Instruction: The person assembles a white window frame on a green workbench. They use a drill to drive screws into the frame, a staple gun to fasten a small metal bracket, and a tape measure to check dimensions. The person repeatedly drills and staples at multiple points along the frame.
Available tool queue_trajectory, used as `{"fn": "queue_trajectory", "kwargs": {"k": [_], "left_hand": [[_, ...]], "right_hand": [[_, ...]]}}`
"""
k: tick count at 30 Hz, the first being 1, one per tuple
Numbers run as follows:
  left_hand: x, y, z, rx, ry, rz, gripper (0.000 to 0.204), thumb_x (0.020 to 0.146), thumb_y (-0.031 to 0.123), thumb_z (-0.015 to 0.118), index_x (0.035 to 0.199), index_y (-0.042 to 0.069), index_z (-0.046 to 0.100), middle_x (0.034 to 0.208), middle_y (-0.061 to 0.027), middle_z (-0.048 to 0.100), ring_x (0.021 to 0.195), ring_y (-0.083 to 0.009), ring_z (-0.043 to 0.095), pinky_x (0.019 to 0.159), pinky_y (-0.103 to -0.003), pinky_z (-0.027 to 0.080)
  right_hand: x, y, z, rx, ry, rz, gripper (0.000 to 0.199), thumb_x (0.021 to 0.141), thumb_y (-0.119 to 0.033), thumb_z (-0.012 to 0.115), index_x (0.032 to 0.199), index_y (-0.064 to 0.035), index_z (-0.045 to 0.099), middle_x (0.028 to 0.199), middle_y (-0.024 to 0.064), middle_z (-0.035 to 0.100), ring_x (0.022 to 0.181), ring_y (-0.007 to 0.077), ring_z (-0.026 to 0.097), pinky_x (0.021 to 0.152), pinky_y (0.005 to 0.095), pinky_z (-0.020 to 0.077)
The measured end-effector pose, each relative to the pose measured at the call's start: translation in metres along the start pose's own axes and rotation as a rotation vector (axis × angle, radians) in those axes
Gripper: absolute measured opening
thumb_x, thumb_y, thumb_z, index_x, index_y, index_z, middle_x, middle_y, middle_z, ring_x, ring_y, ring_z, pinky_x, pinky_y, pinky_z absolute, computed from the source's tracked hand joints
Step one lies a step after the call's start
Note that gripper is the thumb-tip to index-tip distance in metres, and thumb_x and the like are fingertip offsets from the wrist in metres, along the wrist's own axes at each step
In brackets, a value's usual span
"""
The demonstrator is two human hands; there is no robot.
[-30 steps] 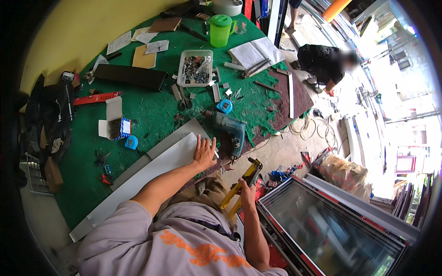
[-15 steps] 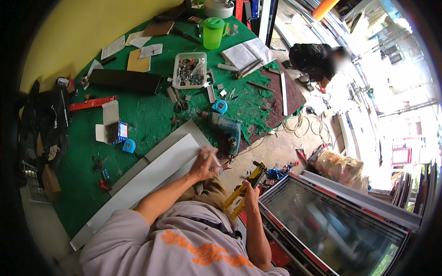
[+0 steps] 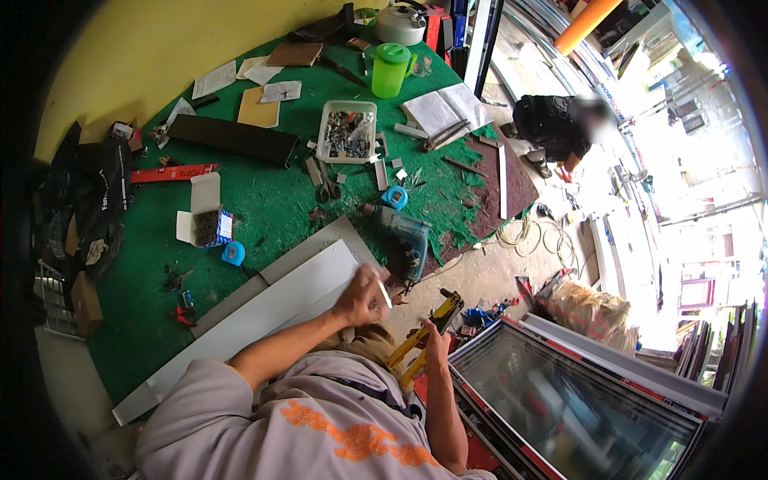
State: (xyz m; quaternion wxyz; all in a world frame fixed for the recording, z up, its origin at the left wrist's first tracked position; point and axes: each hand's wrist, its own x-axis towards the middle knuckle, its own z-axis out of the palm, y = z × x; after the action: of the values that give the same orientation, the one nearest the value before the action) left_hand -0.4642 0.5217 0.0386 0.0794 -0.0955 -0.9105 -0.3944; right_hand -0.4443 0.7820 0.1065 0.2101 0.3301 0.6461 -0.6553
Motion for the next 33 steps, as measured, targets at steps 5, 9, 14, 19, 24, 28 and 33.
{"fn": "queue_trajectory", "kwargs": {"k": [5, 9, 14, 19, 24, 28, 33], "left_hand": [[0.015, -0.023, -0.012, 0.223, 0.076, -0.186, 0.091, 0.082, 0.034, 0.076, 0.151, -0.004, 0.030, 0.128, -0.0244, 0.052, 0.129, -0.0523, 0.040, 0.114, -0.061, 0.031], [0.000, 0.012, 0.001, -0.125, -0.322, 0.214, 0.094, 0.075, 0.039, 0.081, 0.150, 0.002, 0.036, 0.133, -0.0246, 0.053, 0.129, -0.0453, 0.049, 0.110, -0.051, 0.041], [0.019, -0.011, -0.030, 0.002, -0.064, -0.224, 0.074, 0.073, 0.035, 0.083, 0.123, -0.007, 0.049, 0.136, -0.0369, 0.048, 0.123, -0.0472, 0.051, 0.107, -0.051, 0.044], [0.036, -0.053, -0.050, 0.248, -0.113, -0.187, 0.066, 0.073, 0.038, 0.085, 0.111, -0.011, 0.060, 0.150, -0.0388, 0.036, 0.135, -0.0489, 0.042, 0.114, -0.051, 0.037], [0.046, -0.062, -0.041, 0.278, -0.158, -0.124, 0.067, 0.075, 0.040, 0.085, 0.111, -0.012, 0.062, 0.156, -0.0360, 0.029, 0.144, -0.0484, 0.033, 0.118, -0.049, 0.034], [0.041, -0.063, -0.042, 0.239, -0.152, -0.116, 0.076, 0.077, 0.041, 0.084, 0.125, -0.012, 0.058, 0.159, -0.0327, 0.025, 0.148, -0.0477, 0.027, 0.120, -0.050, 0.032], [0.030, -0.066, -0.038, 0.295, -0.124, -0.126, 0.082, 0.079, 0.038, 0.083, 0.140, -0.007, 0.051, 0.161, -0.0299, 0.023, 0.147, -0.0511, 0.025, 0.120, -0.056, 0.029]], "right_hand": [[-0.002, -0.003, 0.009, -0.057, -0.002, -0.014, 0.034, 0.093, -0.032, 0.064, 0.101, 0.0005, 0.063, 0.084, 0.0161, 0.073, 0.073, 0.0276, 0.073, 0.064, 0.0363, 0.0545], [0.002, -0.004, 0.014, -0.054, -0.006, -0.026, 0.032, 0.094, -0.031, 0.063, 0.099, 0.0000, 0.064, 0.083, 0.0157, 0.074, 0.073, 0.0264, 0.074, 0.060, 0.0337, 0.0527], [0.010, -0.001, 0.014, -0.012, -0.038, -0.035, 0.028, 0.092, -0.025, 0.067, 0.098, 0.0015, 0.059, 0.080, 0.0150, 0.069, 0.070, 0.0270, 0.072, 0.063, 0.0382, 0.0589], [0.014, 0.007, 0.020, -0.084, -0.065, -0.057, 0.034, 0.094, -0.032, 0.065, 0.096, 0.0019, 0.065, 0.081, 0.0172, 0.073, 0.070, 0.0275, 0.073, 0.062, 0.0359, 0.0577], [0.015, 0.006, 0.038, -0.317, -0.179, -0.136, 0.032, 0.093, -0.030, 0.067, 0.093, 0.0020, 0.064, 0.078, 0.0121, 0.069, 0.068, 0.0231, 0.070, 0.063, 0.0363, 0.0561], [0.008, -0.006, 0.060, -0.626, -0.239, -0.303, 0.033, 0.092, -0.030, 0.066, 0.089, 0.0027, 0.063, 0.076, 0.0077, 0.066, 0.068, 0.0153, 0.060, 0.064, 0.0346, 0.0479], [-0.002, -0.024, 0.091, -0.802, -0.348, -0.416, 0.037, 0.089, -0.033, 0.066, 0.089, 0.0034, 0.062, 0.075, 0.0116, 0.067, 0.067, 0.0198, 0.062, 0.065, 0.0374, 0.0491]]}}
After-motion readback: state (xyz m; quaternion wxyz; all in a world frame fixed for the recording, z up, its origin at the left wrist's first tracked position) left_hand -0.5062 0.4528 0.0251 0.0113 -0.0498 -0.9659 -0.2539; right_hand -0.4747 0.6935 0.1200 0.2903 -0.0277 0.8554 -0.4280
